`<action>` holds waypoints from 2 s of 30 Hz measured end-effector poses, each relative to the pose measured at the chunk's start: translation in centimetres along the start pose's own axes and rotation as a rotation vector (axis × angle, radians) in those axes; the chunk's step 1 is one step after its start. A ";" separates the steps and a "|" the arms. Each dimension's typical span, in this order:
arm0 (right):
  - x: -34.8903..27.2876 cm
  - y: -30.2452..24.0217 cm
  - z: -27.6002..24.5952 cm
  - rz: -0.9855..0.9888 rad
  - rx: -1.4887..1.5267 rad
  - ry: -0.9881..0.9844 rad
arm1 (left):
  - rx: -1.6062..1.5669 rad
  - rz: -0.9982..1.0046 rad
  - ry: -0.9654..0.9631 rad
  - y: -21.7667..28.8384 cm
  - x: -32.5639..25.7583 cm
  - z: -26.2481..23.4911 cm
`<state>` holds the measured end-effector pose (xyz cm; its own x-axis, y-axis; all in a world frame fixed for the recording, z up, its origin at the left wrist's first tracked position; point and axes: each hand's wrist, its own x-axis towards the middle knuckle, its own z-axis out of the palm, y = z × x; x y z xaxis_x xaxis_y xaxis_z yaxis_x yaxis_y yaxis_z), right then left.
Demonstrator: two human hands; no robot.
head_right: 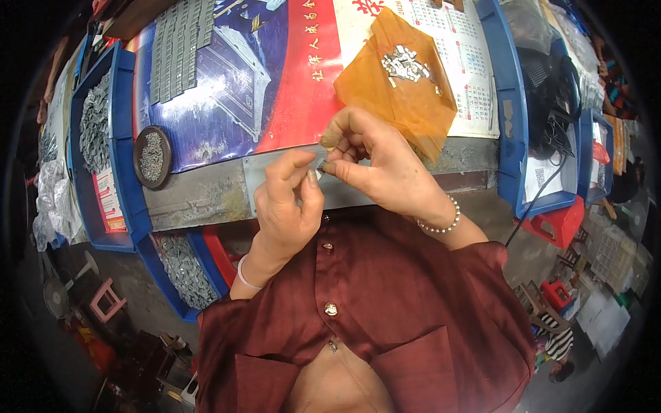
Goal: Manually assembling small metal hardware components at a workbench.
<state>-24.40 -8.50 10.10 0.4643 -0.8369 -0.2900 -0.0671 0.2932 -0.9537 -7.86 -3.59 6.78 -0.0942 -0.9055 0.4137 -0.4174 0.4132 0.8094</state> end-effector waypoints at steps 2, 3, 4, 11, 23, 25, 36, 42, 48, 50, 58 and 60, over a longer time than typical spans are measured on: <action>0.6 -0.1 -0.5 0.010 -0.020 -0.044 | 0.022 0.095 0.002 -0.6 -0.1 0.1; 0.8 0.0 -0.6 0.019 -0.042 -0.089 | 0.021 0.094 0.001 -0.6 -0.2 0.0; 1.0 -0.1 -0.7 0.021 -0.042 -0.089 | 0.035 0.098 -0.017 -0.6 -0.3 -0.1; 1.0 -0.6 0.8 -0.129 -0.205 -0.027 | -0.058 -0.017 0.142 -0.7 -1.4 0.3; 1.0 0.3 1.8 -0.098 -0.048 0.018 | -0.150 -0.024 0.192 -1.4 -2.5 0.6; 0.9 0.5 1.8 -0.098 -0.006 0.011 | -0.171 -0.015 0.227 -1.5 -2.0 0.8; 1.4 1.5 3.0 -0.117 0.190 0.027 | -0.270 -0.213 0.175 -0.7 -1.7 0.1; 1.1 2.0 3.1 -0.029 0.300 0.038 | -0.510 -0.469 0.182 -0.5 -1.9 -0.1; 0.8 1.9 3.3 -0.033 0.274 0.027 | -0.526 -0.445 0.230 -0.4 -1.9 0.2; 0.7 2.3 3.1 -0.060 0.242 0.032 | -0.341 -0.344 0.169 -0.5 -1.8 0.0; 1.0 2.1 3.5 -0.035 0.318 0.076 | -0.169 -0.139 0.223 -0.9 -1.6 0.3; 1.0 2.2 3.5 -0.050 0.353 0.058 | -0.169 -0.129 0.228 -0.9 -1.5 0.3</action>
<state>-20.99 -7.04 8.01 0.4073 -0.8763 -0.2573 0.2680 0.3840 -0.8836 -7.66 -2.61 5.31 0.1628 -0.9146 0.3702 -0.2546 0.3236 0.9113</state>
